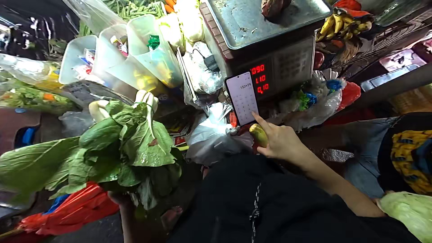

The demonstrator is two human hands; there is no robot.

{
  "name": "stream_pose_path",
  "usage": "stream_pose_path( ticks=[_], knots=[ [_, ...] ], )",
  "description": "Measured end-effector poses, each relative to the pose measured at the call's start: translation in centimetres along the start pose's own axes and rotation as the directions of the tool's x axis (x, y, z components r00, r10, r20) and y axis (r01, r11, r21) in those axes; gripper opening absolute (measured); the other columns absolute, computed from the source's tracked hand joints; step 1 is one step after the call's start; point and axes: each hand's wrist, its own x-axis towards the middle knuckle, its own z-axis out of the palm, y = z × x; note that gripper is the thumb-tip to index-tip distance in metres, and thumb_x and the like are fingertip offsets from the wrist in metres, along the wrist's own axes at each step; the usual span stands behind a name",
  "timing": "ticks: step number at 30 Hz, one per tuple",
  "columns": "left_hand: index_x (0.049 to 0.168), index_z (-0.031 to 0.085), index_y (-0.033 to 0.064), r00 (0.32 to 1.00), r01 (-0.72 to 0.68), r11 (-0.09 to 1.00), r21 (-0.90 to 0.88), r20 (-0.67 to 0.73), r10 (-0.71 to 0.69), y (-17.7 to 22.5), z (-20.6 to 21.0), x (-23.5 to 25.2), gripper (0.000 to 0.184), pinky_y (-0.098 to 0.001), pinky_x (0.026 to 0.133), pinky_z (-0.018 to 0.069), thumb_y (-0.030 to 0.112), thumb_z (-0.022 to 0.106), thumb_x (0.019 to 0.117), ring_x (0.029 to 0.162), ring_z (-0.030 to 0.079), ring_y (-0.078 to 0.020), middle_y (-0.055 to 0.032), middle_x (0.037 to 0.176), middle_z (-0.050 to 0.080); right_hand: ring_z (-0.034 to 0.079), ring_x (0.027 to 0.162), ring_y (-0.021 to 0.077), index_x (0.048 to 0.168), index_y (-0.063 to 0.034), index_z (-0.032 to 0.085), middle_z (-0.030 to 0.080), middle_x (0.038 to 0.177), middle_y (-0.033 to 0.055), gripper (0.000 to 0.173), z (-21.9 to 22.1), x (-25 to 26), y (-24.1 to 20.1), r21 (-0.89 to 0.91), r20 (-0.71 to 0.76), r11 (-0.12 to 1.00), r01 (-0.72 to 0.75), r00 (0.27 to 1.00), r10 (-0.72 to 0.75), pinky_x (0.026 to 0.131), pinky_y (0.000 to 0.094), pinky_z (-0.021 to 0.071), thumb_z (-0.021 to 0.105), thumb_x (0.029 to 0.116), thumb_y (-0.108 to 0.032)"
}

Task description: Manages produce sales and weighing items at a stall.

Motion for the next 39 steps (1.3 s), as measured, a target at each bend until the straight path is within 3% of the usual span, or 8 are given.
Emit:
stream_pose_path(
  ticks=[7,11,19,23,28,30,32,39],
  knots=[
    [0.104,0.047,-0.0047,0.993,-0.072,0.997,-0.012,0.090,0.072,2.1,1.8,-0.8,0.026,-0.0089,0.080,0.0480,-0.003,0.023,0.0970,0.083,0.056,0.0116,0.0088,0.087,0.060,0.069,0.087,0.0375,0.166,-0.0295,0.017,0.070,0.107,0.0161,0.108,0.6,0.7,-1.2,-0.006,0.112,0.999,0.043,0.993,-0.042,0.071,0.0573,0.0532,0.079,0.0783,-0.038],
    [0.090,0.057,0.0128,0.979,-0.188,0.979,0.075,0.092,0.181,7.3,5.0,-3.4,0.025,-0.0071,0.078,0.0464,0.000,0.037,0.0977,0.079,0.057,0.0188,0.0235,0.077,0.064,0.070,0.084,0.0377,0.166,-0.0275,0.021,0.071,0.106,0.0165,0.106,0.6,0.0,-0.7,-0.017,0.100,1.000,0.014,0.995,-0.012,0.069,0.0577,0.0533,0.079,0.0775,-0.039],
    [0.097,0.044,-0.0027,0.993,-0.112,0.992,0.053,0.048,0.110,8.0,5.7,-3.7,0.025,-0.0051,0.074,0.0458,-0.006,0.019,0.0991,0.073,0.053,0.0171,0.0139,0.074,0.056,0.070,0.082,0.0388,0.165,-0.0240,0.024,0.072,0.103,0.0167,0.105,0.3,-0.5,0.5,0.012,-0.023,0.999,-0.047,0.999,0.047,0.067,0.0595,0.0535,0.078,0.0760,-0.039],
    [0.082,0.055,-0.0081,0.977,-0.156,0.986,-0.061,0.137,0.163,6.5,3.5,-1.4,0.020,-0.0112,0.067,0.0519,-0.005,0.041,0.0964,0.070,0.062,0.0090,0.0052,0.069,0.065,0.070,0.084,0.0389,0.166,-0.0251,0.021,0.071,0.105,0.0171,0.107,-0.4,-0.2,0.4,-0.005,0.013,0.997,-0.082,0.997,0.082,0.070,0.0595,0.0534,0.079,0.0766,-0.038],
    [0.107,0.044,-0.0085,0.979,0.200,0.977,0.080,0.035,-0.203,10.8,7.7,-3.7,0.028,-0.0117,0.075,0.0506,-0.010,0.018,0.0969,0.073,0.058,0.0043,-0.0005,0.082,0.061,0.070,0.087,0.0385,0.166,-0.0259,0.019,0.071,0.107,0.0164,0.108,-0.1,0.0,-0.2,0.024,0.058,0.999,-0.033,0.998,0.032,0.071,0.0591,0.0531,0.079,0.0765,-0.040],
    [0.114,0.047,-0.0153,0.981,0.078,0.996,0.047,0.176,-0.085,9.1,5.6,-3.2,0.027,-0.0157,0.083,0.0502,-0.007,0.024,0.1022,0.085,0.060,0.0006,-0.0058,0.093,0.063,0.070,0.087,0.0381,0.166,-0.0268,0.019,0.071,0.108,0.0159,0.109,0.1,0.2,-0.1,0.037,0.073,0.999,-0.023,0.997,0.020,0.072,0.0589,0.0534,0.079,0.0761,-0.039],
    [0.096,0.057,0.0038,0.974,-0.135,0.991,-0.024,0.178,0.137,6.2,4.0,-2.4,0.027,-0.0112,0.078,0.0510,0.002,0.031,0.0984,0.082,0.063,0.0110,0.0123,0.081,0.069,0.070,0.087,0.0384,0.166,-0.0268,0.021,0.071,0.109,0.0165,0.109,0.3,0.2,0.1,0.047,0.077,0.999,0.003,0.997,-0.007,0.071,0.0594,0.0535,0.080,0.0750,-0.040],
    [0.105,0.048,-0.0091,1.000,0.017,0.999,-0.038,-0.001,-0.017,7.8,5.7,-2.7,0.031,-0.0107,0.079,0.0479,-0.008,0.017,0.0968,0.079,0.057,0.0070,0.0022,0.084,0.061,0.070,0.087,0.0384,0.166,-0.0271,0.021,0.071,0.108,0.0165,0.108,0.6,-0.2,0.3,0.055,0.089,0.998,-0.004,0.996,-0.001,0.072,0.0597,0.0534,0.078,0.0755,-0.041]
  ],
)
